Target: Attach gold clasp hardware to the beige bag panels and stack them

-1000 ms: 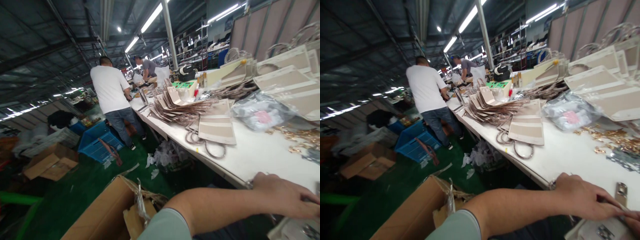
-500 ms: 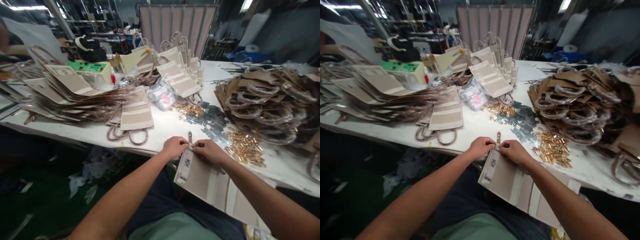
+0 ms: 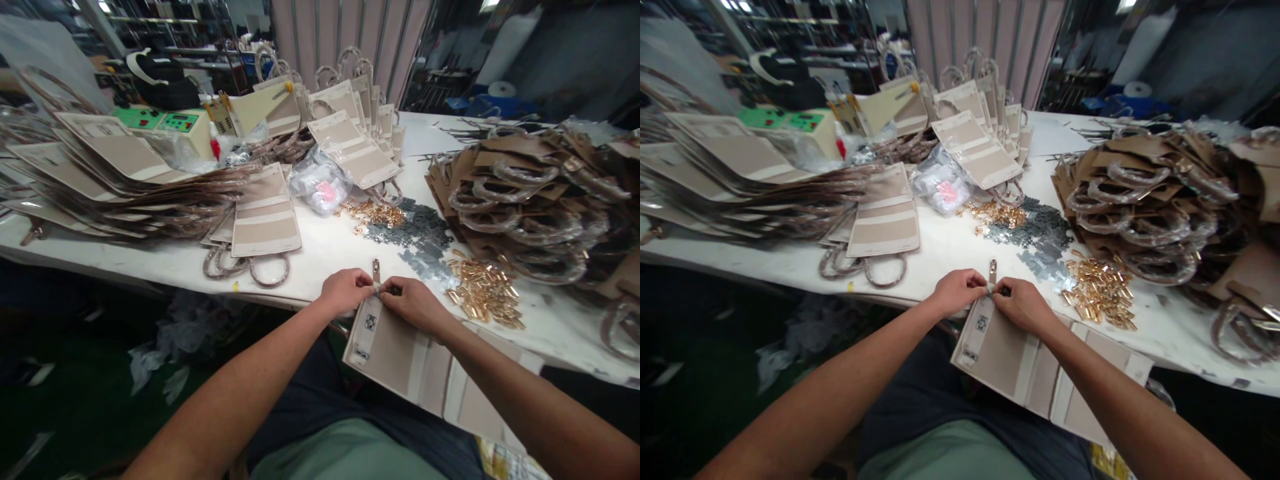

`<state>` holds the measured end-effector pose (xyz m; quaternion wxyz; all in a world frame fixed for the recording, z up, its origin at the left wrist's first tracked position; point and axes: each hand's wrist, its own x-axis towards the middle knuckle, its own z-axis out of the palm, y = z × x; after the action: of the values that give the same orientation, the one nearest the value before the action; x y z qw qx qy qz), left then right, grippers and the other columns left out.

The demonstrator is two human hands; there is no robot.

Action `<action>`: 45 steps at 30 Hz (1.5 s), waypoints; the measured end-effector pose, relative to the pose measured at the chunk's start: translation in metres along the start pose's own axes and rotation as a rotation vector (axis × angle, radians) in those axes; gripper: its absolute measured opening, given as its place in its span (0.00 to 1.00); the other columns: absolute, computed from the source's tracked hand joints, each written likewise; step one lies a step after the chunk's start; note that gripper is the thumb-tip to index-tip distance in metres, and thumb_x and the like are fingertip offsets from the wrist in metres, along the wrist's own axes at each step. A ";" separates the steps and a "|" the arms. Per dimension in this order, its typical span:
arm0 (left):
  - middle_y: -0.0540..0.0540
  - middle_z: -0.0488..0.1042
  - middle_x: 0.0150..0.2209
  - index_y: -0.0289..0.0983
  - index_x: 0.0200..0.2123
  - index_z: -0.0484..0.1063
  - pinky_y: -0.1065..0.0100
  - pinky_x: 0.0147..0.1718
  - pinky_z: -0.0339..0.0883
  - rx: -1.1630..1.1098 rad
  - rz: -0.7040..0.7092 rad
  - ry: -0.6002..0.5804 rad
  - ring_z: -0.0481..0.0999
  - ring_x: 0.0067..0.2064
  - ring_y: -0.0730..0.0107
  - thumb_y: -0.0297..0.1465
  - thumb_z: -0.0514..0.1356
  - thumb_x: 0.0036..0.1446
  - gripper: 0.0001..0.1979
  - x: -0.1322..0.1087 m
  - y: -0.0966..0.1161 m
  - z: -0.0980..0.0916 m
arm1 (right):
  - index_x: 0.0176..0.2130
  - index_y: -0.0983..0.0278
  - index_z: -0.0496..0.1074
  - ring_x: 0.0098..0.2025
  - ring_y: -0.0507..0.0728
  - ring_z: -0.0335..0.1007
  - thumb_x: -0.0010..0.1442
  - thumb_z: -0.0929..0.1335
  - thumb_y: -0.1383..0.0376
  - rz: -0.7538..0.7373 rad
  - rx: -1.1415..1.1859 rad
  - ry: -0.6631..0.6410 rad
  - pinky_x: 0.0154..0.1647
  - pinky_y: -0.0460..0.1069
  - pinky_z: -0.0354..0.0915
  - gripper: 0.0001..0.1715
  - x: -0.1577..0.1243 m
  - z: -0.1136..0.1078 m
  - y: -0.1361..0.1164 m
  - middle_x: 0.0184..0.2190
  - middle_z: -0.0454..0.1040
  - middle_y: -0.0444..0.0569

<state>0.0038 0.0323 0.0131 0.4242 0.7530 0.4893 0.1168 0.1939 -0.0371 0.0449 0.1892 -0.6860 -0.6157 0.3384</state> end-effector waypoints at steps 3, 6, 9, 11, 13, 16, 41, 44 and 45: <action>0.49 0.85 0.46 0.43 0.55 0.77 0.67 0.42 0.72 0.042 -0.065 0.009 0.82 0.47 0.61 0.47 0.68 0.57 0.25 -0.006 0.007 -0.001 | 0.36 0.60 0.76 0.35 0.61 0.74 0.58 0.67 0.54 -0.053 -0.058 0.069 0.37 0.52 0.63 0.14 -0.004 0.006 0.005 0.31 0.80 0.48; 0.47 0.84 0.50 0.43 0.62 0.73 0.64 0.48 0.72 0.094 -0.054 -0.056 0.81 0.52 0.58 0.51 0.66 0.58 0.32 -0.011 0.013 -0.004 | 0.34 0.57 0.76 0.31 0.62 0.74 0.57 0.66 0.51 -0.083 -0.134 0.086 0.34 0.54 0.62 0.15 -0.005 0.013 0.016 0.27 0.78 0.48; 0.44 0.81 0.56 0.43 0.60 0.77 0.60 0.51 0.72 0.189 -0.024 -0.162 0.79 0.57 0.53 0.52 0.60 0.62 0.29 -0.008 0.017 -0.009 | 0.33 0.55 0.76 0.28 0.64 0.75 0.54 0.66 0.51 -0.079 -0.158 0.097 0.32 0.56 0.64 0.14 -0.003 0.018 0.027 0.26 0.78 0.50; 0.42 0.80 0.57 0.42 0.57 0.79 0.59 0.50 0.73 0.254 0.008 -0.227 0.78 0.58 0.51 0.51 0.58 0.63 0.27 -0.004 0.019 -0.011 | 0.32 0.54 0.77 0.26 0.66 0.75 0.53 0.68 0.51 -0.075 -0.144 0.085 0.30 0.58 0.65 0.13 -0.001 0.019 0.031 0.26 0.79 0.53; 0.40 0.81 0.55 0.40 0.52 0.81 0.59 0.47 0.74 0.319 0.044 -0.272 0.79 0.56 0.50 0.50 0.58 0.63 0.25 0.001 0.024 -0.011 | 0.30 0.54 0.77 0.26 0.68 0.76 0.52 0.69 0.50 -0.086 -0.116 0.069 0.28 0.59 0.65 0.13 0.000 0.017 0.032 0.27 0.79 0.56; 0.37 0.81 0.53 0.37 0.48 0.83 0.61 0.41 0.74 0.409 0.094 -0.303 0.81 0.52 0.50 0.45 0.58 0.64 0.22 0.008 0.033 -0.011 | 0.31 0.54 0.79 0.29 0.71 0.78 0.52 0.70 0.48 -0.068 -0.074 0.009 0.28 0.59 0.67 0.15 0.001 0.011 0.031 0.29 0.80 0.57; 0.51 0.71 0.17 0.37 0.28 0.76 0.69 0.24 0.62 -0.007 -0.185 -0.402 0.71 0.19 0.69 0.37 0.64 0.61 0.12 0.040 0.026 -0.018 | 0.26 0.59 0.65 0.21 0.52 0.61 0.66 0.73 0.51 -0.285 0.930 0.671 0.27 0.49 0.63 0.24 -0.007 -0.023 -0.018 0.20 0.63 0.40; 0.51 0.72 0.17 0.37 0.29 0.76 0.70 0.24 0.63 -0.026 -0.168 -0.397 0.73 0.19 0.69 0.38 0.64 0.60 0.12 0.040 0.023 -0.017 | 0.24 0.60 0.62 0.22 0.52 0.61 0.64 0.74 0.52 -0.261 1.118 0.654 0.28 0.48 0.65 0.27 -0.005 -0.008 -0.017 0.20 0.61 0.39; 0.52 0.72 0.17 0.37 0.29 0.75 0.70 0.24 0.63 -0.033 -0.159 -0.391 0.73 0.19 0.69 0.38 0.64 0.60 0.12 0.040 0.021 -0.017 | 0.24 0.60 0.61 0.22 0.51 0.60 0.64 0.75 0.51 -0.223 1.166 0.641 0.27 0.48 0.65 0.28 -0.004 -0.004 -0.015 0.20 0.60 0.39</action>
<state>0.0273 0.0707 0.0300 0.5313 0.7132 0.4536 -0.0572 0.1860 -0.0379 0.0592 0.7355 -0.4706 -0.3129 0.3737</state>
